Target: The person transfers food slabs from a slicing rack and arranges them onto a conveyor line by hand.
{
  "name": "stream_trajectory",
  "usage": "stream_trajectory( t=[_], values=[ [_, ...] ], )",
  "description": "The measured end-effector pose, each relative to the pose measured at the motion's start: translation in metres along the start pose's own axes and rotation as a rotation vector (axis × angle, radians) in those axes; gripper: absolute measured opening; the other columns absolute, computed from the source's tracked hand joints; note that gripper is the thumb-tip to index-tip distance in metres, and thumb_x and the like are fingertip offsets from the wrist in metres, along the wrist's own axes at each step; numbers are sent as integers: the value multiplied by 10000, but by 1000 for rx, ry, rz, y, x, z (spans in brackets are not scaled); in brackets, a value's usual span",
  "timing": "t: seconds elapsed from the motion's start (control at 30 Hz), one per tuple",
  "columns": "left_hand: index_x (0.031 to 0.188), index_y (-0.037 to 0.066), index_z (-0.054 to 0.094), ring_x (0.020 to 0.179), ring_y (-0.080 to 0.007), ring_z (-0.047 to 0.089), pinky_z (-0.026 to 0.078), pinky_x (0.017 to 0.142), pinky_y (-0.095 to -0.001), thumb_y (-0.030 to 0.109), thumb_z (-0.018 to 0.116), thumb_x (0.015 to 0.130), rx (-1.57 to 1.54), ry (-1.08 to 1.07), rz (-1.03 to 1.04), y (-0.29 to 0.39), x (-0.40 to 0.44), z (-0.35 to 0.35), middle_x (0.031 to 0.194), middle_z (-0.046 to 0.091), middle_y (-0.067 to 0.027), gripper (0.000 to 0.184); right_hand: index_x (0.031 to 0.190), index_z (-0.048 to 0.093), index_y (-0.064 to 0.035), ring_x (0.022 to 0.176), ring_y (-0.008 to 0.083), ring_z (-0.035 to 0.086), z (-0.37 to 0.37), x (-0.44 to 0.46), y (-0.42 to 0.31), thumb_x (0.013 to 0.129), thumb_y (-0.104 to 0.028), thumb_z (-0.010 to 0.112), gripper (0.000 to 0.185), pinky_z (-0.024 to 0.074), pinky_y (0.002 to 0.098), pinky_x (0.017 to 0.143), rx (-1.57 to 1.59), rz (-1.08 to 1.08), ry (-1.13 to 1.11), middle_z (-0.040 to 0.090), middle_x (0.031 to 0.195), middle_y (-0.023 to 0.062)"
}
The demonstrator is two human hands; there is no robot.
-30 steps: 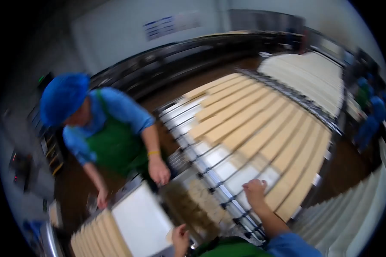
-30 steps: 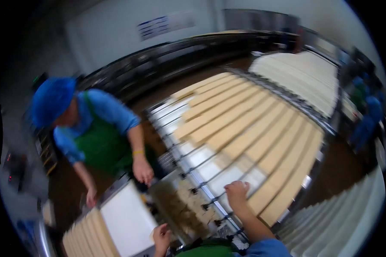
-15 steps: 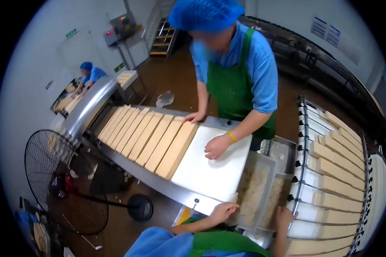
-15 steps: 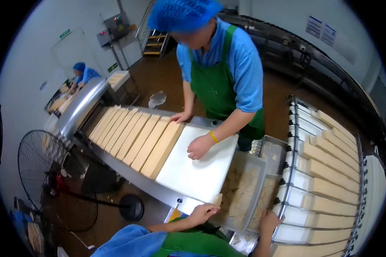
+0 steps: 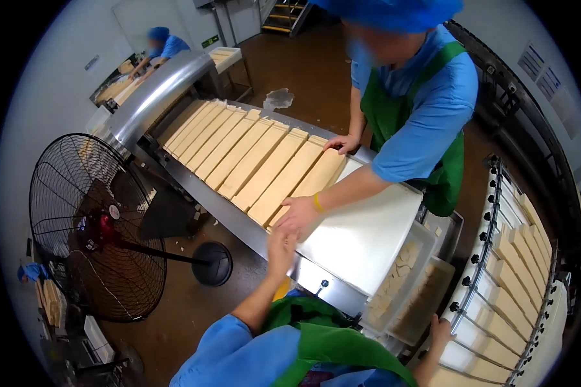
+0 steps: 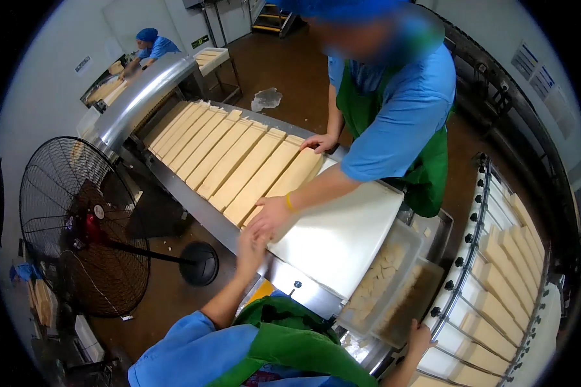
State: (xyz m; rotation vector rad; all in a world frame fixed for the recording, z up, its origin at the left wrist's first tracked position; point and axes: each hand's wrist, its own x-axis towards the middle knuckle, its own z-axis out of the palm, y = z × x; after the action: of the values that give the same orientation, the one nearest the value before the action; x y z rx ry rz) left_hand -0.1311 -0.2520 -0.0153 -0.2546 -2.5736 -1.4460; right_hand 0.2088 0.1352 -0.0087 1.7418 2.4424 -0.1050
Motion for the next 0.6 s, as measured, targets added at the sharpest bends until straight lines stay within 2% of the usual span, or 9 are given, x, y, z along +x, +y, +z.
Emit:
stream_trajectory(
  t=[0.07, 0.1, 0.13, 0.17, 0.2, 0.27, 0.47, 0.53, 0.6],
  values=[
    [1212, -25, 489, 1092, -374, 483, 374, 943, -430, 168, 661, 811, 205, 52, -90, -44, 24, -18, 1140, 534, -222, 477, 801, 672, -79, 798, 336, 641, 6, 0, -11, 842, -460, 578, 395, 236, 623, 1008, 16, 3, 57, 675, 808, 122],
    [1251, -40, 440, 1153, -385, 445, 344, 980, -443, 198, 686, 790, 346, 45, -132, -74, 32, -19, 1203, 497, -239, 574, 799, 667, -81, 823, 320, 638, 5, -3, -22, 855, -436, 578, 371, 234, 626, 1003, 180, -126, 78, 673, 829, 113],
    [1251, -40, 440, 1153, -385, 445, 344, 980, -443, 198, 686, 790, 344, 40, -138, -92, 38, -21, 1203, 497, -239, 574, 797, 661, -83, 847, 304, 635, 2, -6, -37, 868, -413, 577, 347, 233, 629, 998, 344, -254, 97, 671, 849, 104],
    [1268, -47, 415, 1169, -393, 424, 325, 994, -452, 210, 692, 783, 355, 19, -187, -105, 45, -22, 1229, 468, -250, 615, 802, 654, -80, 965, 264, 606, -24, -25, -74, 904, -340, 549, 297, 235, 571, 1019, 318, -227, 89, 661, 921, 94],
    [1285, -54, 390, 1184, -400, 402, 307, 1009, -462, 223, 699, 777, 365, -1, -235, -112, 52, -23, 1255, 439, -261, 656, 802, 654, -80, 965, 264, 606, -23, -30, -95, 904, -340, 549, 297, 235, 571, 1019, 316, -225, 88, 661, 921, 94],
    [1297, -55, 371, 1193, -415, 383, 321, 1013, -449, 213, 727, 752, 348, -32, -265, -110, 64, -22, 1289, 394, -264, 704, 824, 656, -75, 1065, 244, 565, -19, -39, -131, 928, -307, 504, 296, 229, 526, 1034, 369, -423, 262, 651, 979, 94],
    [1265, -56, 381, 1133, -431, 412, 372, 977, -463, 168, 826, 641, 248, -119, -306, -85, 81, -11, 1233, 400, -257, 799, 811, 638, -70, 1054, 274, 548, -49, -75, -281, 924, -226, 497, 239, 252, 439, 1028, 841, -839, 36, 636, 952, 90],
    [1266, -52, 378, 1117, -437, 425, 379, 963, -477, 207, 827, 643, 252, -152, -275, -86, 84, -6, 1225, 405, -261, 811, 838, 642, -59, 1030, 282, 551, -56, -85, -335, 886, -195, 543, 174, 301, 415, 991, 659, -938, 74, 643, 944, 93],
    [1282, -48, 365, 1108, -439, 435, 387, 947, -486, 262, 819, 654, 338, -200, -264, -82, 89, -4, 1225, 408, -263, 835, 955, 630, -37, 1099, 324, 504, -32, -75, -382, 859, -252, 596, 238, 289, 476, 993, 689, -990, -50, 605, 1055, 157]
  ],
)
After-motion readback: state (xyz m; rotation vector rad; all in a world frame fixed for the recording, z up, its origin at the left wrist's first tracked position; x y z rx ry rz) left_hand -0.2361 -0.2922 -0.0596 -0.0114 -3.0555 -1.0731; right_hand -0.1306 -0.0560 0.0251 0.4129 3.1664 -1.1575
